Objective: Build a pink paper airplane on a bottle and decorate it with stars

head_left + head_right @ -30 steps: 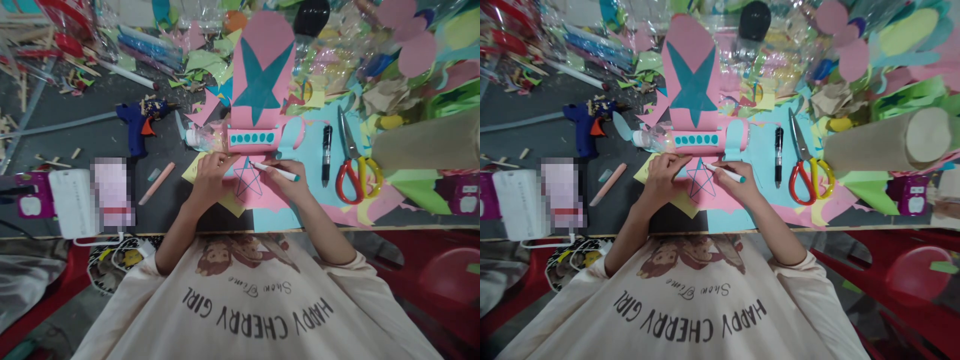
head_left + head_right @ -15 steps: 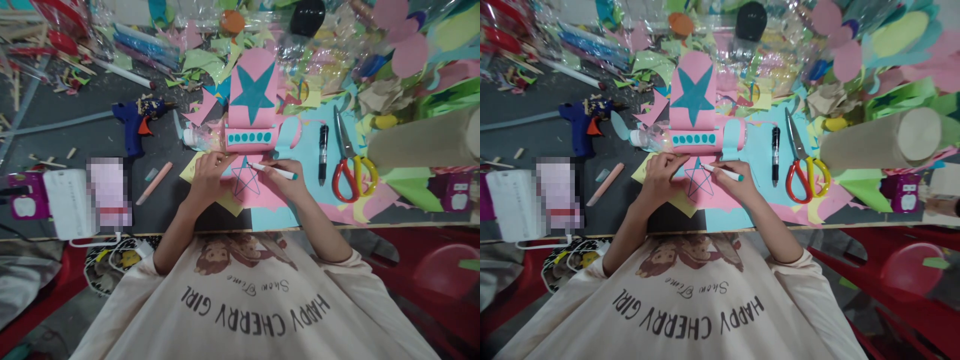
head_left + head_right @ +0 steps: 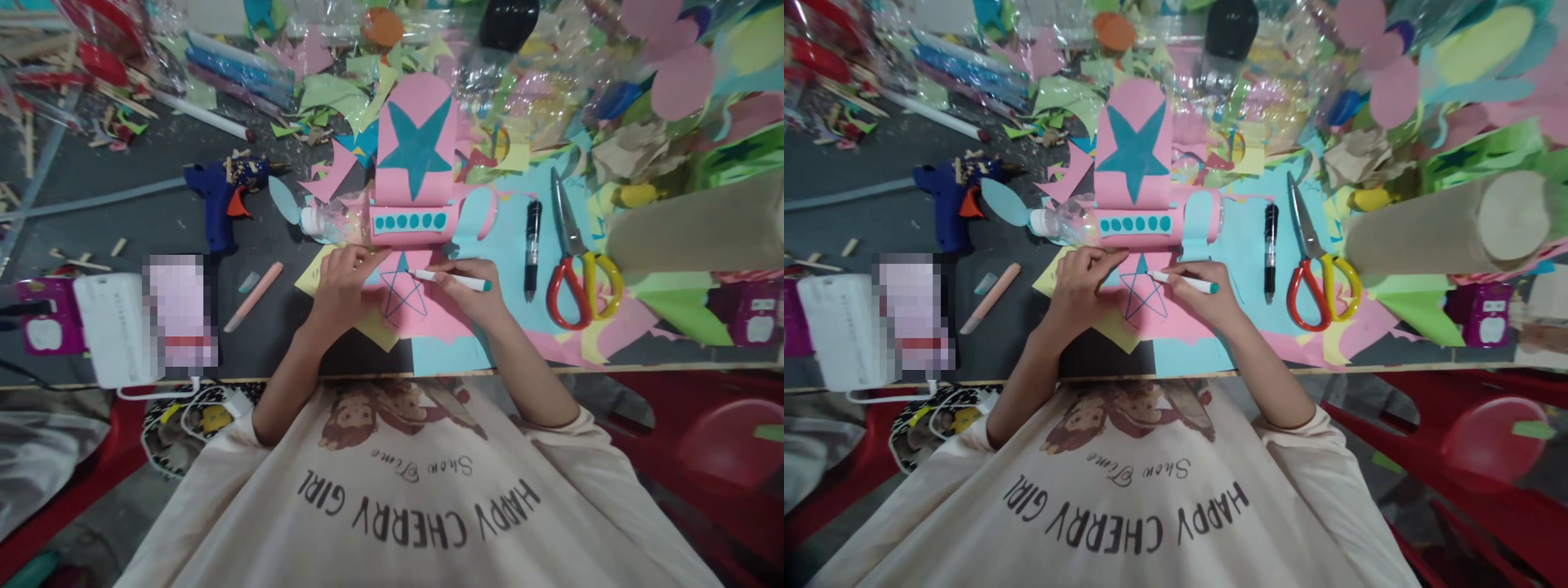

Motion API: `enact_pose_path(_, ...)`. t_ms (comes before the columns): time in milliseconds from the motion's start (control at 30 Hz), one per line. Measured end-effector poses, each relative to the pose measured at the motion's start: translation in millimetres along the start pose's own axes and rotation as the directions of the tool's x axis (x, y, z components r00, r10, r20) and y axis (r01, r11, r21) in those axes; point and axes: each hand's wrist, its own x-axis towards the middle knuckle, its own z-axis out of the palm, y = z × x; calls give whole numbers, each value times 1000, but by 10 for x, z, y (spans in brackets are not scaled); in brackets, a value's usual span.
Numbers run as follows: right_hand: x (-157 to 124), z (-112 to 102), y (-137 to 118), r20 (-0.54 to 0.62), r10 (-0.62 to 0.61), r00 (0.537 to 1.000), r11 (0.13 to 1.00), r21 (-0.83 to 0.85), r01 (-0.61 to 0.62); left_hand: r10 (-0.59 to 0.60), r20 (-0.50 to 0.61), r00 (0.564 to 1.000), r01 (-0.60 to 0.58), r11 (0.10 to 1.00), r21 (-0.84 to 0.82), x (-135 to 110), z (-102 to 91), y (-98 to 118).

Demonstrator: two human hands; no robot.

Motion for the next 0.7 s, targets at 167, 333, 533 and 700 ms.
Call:
enact_pose_path(167, -1, -9, 7, -25, -7, 1000, 1000, 5, 7, 2, 17, 1000, -2, 1000, -10, 7, -1, 0)
enact_pose_path(333, -2, -11, 33, -8, -32, 999, 999, 8, 32, 2, 16, 1000, -2, 1000, -1, 11, -9, 8)
enact_pose_path(533, -6, -10, -1, 37, -54, 998, 998, 37, 52, 14, -9, 1000, -14, 1000, -6, 5, 9, -4)
enact_pose_path(700, -15, -7, -28, 114, -67, 991, 998, 24, 65, 35, -26, 999, -35, 999, -1, -3, 28, -16)
